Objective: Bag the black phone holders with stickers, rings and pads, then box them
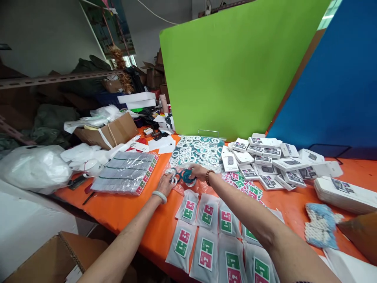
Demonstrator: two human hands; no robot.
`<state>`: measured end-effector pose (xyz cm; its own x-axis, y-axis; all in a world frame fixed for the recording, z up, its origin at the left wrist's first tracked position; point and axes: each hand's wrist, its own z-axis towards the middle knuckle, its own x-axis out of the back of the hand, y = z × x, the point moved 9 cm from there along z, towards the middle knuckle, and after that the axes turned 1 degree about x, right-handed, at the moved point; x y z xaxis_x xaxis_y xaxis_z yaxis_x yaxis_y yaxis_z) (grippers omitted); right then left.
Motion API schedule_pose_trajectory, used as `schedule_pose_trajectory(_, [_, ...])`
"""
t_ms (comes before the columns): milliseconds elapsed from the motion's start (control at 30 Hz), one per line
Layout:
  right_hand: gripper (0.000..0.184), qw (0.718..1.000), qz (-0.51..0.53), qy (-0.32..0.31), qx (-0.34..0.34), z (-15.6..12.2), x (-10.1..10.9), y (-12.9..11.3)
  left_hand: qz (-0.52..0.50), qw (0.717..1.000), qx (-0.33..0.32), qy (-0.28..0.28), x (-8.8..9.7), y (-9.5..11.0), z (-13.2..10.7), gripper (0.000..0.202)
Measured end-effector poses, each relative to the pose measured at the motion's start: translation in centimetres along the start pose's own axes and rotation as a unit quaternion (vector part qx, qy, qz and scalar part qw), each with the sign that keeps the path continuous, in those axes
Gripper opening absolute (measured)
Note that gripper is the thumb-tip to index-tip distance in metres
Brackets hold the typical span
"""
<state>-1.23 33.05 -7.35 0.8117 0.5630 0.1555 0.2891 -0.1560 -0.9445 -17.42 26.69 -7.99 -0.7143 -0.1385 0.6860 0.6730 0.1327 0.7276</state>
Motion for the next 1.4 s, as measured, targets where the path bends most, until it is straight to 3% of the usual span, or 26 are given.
schedule_pose_trajectory(233, [0.043, 0.987, 0.15, -0.056, -0.027, -6.7, 0.2, 0.0, -0.178, 0.982, 0.063, 0.017, 0.2, 2.1, -1.3, 0.018])
schedule_pose_trajectory(333, [0.049, 0.98, 0.18, -0.079, -0.015, -9.4, -0.4, -0.6, -0.27, 0.957, 0.101, -0.025, -1.0, 4.5, -3.9, 0.047])
schedule_pose_trajectory(400, [0.048, 0.979, 0.176, -0.099, 0.011, -11.1, -1.1, -1.2, -0.342, 0.927, 0.12, -0.095, -2.4, 6.8, -6.5, 0.068])
schedule_pose_trajectory(433, [0.047, 0.98, 0.163, -0.108, 0.028, -12.0, -1.5, -1.5, -0.39, 0.899, 0.13, -0.148, -3.4, 8.2, -8.0, 0.074])
schedule_pose_trajectory(500, [0.043, 0.984, 0.115, -0.121, 0.059, -13.7, -2.2, -1.8, -0.556, 0.76, 0.197, -0.273, -5.8, 10.9, -11.7, 0.078])
schedule_pose_trajectory(567, [0.043, 0.989, 0.068, -0.111, 0.075, -15.3, -2.4, -1.5, -0.638, 0.649, 0.248, -0.332, -7.2, 12.8, -14.6, 0.077])
schedule_pose_trajectory(633, [0.047, 0.993, 0.041, -0.075, 0.086, -16.7, -1.8, -0.8, -0.654, 0.619, 0.282, -0.331, -8.1, 13.0, -16.4, 0.068])
schedule_pose_trajectory(833, [0.05, 0.992, -0.024, 0.079, 0.092, -21.4, 2.3, 1.8, -0.639, 0.671, 0.28, -0.25, -10.4, 12.5, -18.8, 0.035])
schedule_pose_trajectory(1033, [0.036, 0.98, 0.154, 0.126, 0.015, -25.1, 3.8, 6.1, -0.616, 0.693, 0.291, -0.237, -12.6, 13.4, -20.3, 0.018])
schedule_pose_trajectory(1167, [0.038, 0.968, 0.193, 0.16, -0.003, -27.0, 4.3, 7.4, -0.604, 0.692, 0.29, -0.268, -14.0, 14.5, -21.0, 0.022])
schedule_pose_trajectory(1400, [0.035, 0.967, 0.192, 0.168, -0.022, -28.8, 5.2, 7.9, -0.567, 0.733, 0.269, -0.263, -15.7, 15.6, -21.5, 0.035])
